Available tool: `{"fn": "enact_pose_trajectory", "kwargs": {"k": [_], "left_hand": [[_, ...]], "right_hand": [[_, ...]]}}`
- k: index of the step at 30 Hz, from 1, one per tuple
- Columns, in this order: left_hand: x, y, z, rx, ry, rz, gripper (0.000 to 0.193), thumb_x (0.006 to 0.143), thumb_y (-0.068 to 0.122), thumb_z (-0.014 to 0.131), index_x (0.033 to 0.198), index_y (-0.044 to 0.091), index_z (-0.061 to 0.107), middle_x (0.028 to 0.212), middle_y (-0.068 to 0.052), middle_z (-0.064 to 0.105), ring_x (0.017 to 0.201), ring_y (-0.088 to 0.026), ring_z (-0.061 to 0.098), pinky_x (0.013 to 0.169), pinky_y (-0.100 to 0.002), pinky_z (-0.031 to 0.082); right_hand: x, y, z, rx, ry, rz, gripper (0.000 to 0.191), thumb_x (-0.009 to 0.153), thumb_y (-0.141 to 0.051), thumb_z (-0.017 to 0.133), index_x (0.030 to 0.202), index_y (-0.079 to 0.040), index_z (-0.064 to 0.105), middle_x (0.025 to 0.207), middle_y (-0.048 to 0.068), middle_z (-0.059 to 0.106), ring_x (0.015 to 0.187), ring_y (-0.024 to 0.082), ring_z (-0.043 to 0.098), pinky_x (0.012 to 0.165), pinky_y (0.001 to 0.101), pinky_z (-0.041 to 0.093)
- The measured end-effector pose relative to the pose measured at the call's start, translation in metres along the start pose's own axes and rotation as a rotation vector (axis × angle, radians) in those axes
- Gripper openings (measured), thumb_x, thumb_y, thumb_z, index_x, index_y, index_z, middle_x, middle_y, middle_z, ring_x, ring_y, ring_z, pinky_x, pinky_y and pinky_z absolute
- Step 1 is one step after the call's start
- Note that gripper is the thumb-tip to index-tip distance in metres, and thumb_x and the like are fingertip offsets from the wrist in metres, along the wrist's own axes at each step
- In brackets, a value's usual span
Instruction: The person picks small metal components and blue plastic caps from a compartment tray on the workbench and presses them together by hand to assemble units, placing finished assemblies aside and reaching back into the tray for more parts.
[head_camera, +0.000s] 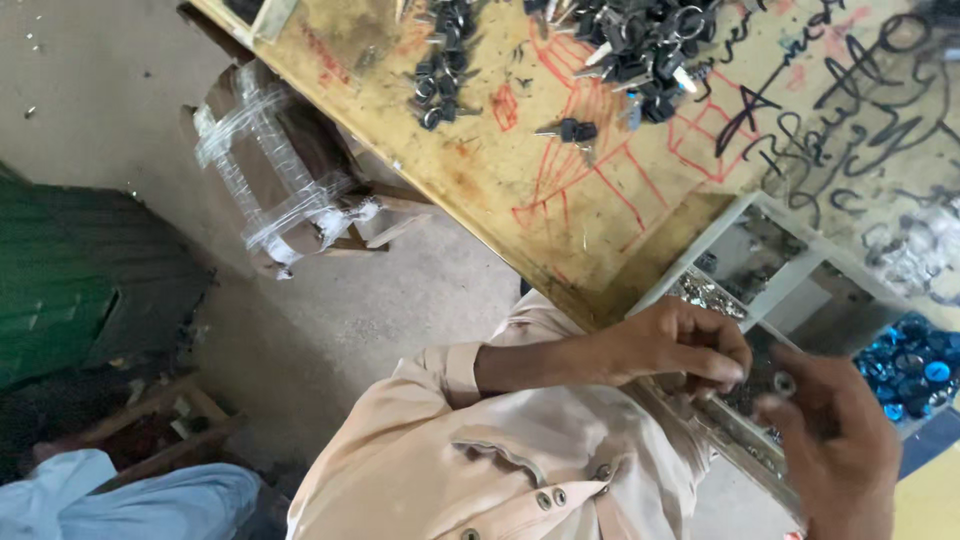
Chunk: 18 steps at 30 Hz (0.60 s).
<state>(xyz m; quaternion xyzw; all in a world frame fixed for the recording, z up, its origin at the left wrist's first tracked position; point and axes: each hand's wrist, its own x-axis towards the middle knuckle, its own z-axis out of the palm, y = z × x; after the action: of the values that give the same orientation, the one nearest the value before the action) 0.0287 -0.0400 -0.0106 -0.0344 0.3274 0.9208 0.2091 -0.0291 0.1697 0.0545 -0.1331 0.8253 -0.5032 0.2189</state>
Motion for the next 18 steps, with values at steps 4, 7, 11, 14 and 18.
{"fn": "enact_pose_trajectory", "kwargs": {"k": [4,7,11,14,18], "left_hand": [[0.006,-0.01,0.011,0.395,0.085,0.073,0.017,0.093,0.017,0.078,0.093,0.0,0.074,0.079,0.0,0.071,0.073,-0.004,0.061,0.064,-0.023,0.049],[0.006,-0.012,0.015,0.487,0.124,0.102,0.02,0.09,0.02,0.08,0.088,0.001,0.074,0.075,0.001,0.072,0.073,-0.003,0.061,0.065,-0.023,0.05],[0.004,-0.012,0.017,0.613,0.171,0.1,0.022,0.087,0.024,0.081,0.086,0.002,0.075,0.073,0.0,0.072,0.073,-0.004,0.062,0.065,-0.023,0.053],[0.005,-0.015,0.022,0.65,0.23,0.12,0.022,0.084,0.024,0.082,0.086,0.003,0.075,0.071,-0.001,0.073,0.07,-0.004,0.064,0.065,-0.024,0.054],[0.006,-0.019,0.026,0.633,0.29,0.159,0.022,0.083,0.023,0.081,0.082,0.002,0.074,0.07,-0.002,0.073,0.07,-0.005,0.065,0.065,-0.024,0.054]], "right_hand": [[-0.032,0.027,0.013,-0.34,0.197,-0.173,0.029,0.086,0.003,0.084,0.111,0.001,0.068,0.11,0.014,0.072,0.094,0.018,0.071,0.081,0.0266,0.055],[-0.04,0.037,0.014,-0.333,0.205,-0.215,0.028,0.092,0.005,0.08,0.118,-0.001,0.07,0.118,0.013,0.073,0.103,0.018,0.073,0.085,0.0264,0.059],[-0.042,0.039,0.013,-0.39,0.225,-0.315,0.024,0.098,0.009,0.077,0.119,-0.003,0.073,0.123,0.012,0.074,0.109,0.019,0.074,0.091,0.0275,0.061],[-0.045,0.037,0.013,-0.448,0.26,-0.376,0.024,0.1,0.011,0.077,0.12,-0.003,0.074,0.121,0.013,0.073,0.109,0.022,0.074,0.091,0.0291,0.061],[-0.045,0.035,0.011,-0.492,0.239,-0.439,0.027,0.104,0.012,0.077,0.124,-0.005,0.075,0.121,0.013,0.071,0.11,0.023,0.072,0.093,0.0292,0.061]]}}
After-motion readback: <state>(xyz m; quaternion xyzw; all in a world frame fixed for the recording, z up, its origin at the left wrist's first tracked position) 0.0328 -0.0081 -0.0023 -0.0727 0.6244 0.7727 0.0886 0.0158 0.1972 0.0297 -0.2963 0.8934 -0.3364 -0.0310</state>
